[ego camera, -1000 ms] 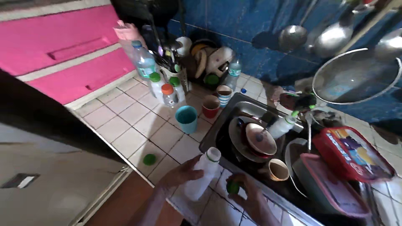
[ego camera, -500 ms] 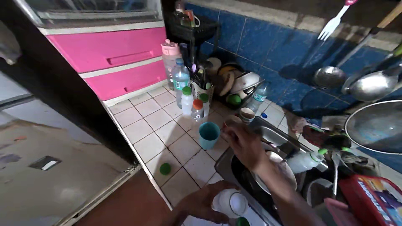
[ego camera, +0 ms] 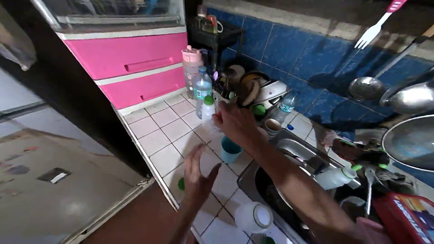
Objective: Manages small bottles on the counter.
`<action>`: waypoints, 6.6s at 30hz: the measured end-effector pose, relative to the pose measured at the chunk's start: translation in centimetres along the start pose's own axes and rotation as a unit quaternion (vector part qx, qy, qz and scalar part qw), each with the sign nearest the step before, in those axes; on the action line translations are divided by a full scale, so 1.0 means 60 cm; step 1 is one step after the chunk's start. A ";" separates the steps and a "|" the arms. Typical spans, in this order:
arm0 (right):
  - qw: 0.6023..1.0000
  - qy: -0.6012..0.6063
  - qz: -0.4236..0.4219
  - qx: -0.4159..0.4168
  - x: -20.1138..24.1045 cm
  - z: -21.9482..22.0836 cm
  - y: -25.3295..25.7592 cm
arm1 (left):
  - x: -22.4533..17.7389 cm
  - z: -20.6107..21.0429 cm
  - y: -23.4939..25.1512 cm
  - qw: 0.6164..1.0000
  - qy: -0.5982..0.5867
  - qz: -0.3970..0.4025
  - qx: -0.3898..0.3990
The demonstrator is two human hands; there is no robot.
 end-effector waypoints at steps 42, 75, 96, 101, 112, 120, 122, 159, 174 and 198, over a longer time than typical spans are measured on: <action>0.771 0.403 0.380 -0.315 -0.312 -0.060 -0.776 | -0.366 0.488 -0.237 0.734 -0.450 -0.169 0.480; 0.783 0.392 0.483 -0.026 -0.660 0.132 -0.549 | -0.242 0.638 0.157 0.898 -0.031 -0.184 0.399; 0.789 0.218 0.559 -0.131 -0.602 0.063 -0.580 | -0.193 0.286 0.122 0.873 -0.128 -0.129 0.453; 0.772 0.102 0.614 -0.130 -0.603 0.073 -0.569 | -0.115 0.217 0.086 0.891 -0.140 -0.139 0.409; 0.805 0.060 0.555 -0.198 -0.655 0.113 -0.577 | -0.015 0.121 0.026 0.914 -0.136 -0.219 0.313; 0.821 0.140 0.542 -0.108 -0.664 0.143 -0.588 | 0.015 0.107 -0.019 0.915 -0.101 -0.263 0.288; 0.821 0.168 0.536 -0.101 -0.663 0.150 -0.582 | 0.015 0.111 -0.033 0.913 -0.117 -0.264 0.290; 0.968 0.163 0.134 0.134 -0.088 0.183 -0.620 | 0.004 0.100 -0.110 0.941 -0.146 -0.222 0.207; 0.921 0.382 -0.068 -0.038 -0.011 -0.104 -0.337 | -0.096 0.018 -0.106 0.948 -0.243 -0.049 0.198; 0.994 0.054 -0.091 0.004 0.077 -0.033 -0.207 | -0.083 -0.012 0.002 0.995 0.031 0.030 0.088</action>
Point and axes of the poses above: each hand's wrist, its own y-axis towards the middle knuckle, its own z-axis out of the palm, x = y × z, the point moved 10 cm from there along y, towards the middle knuckle, and after that the axes turned 3 degrees about -y, right-handed, at the moved point
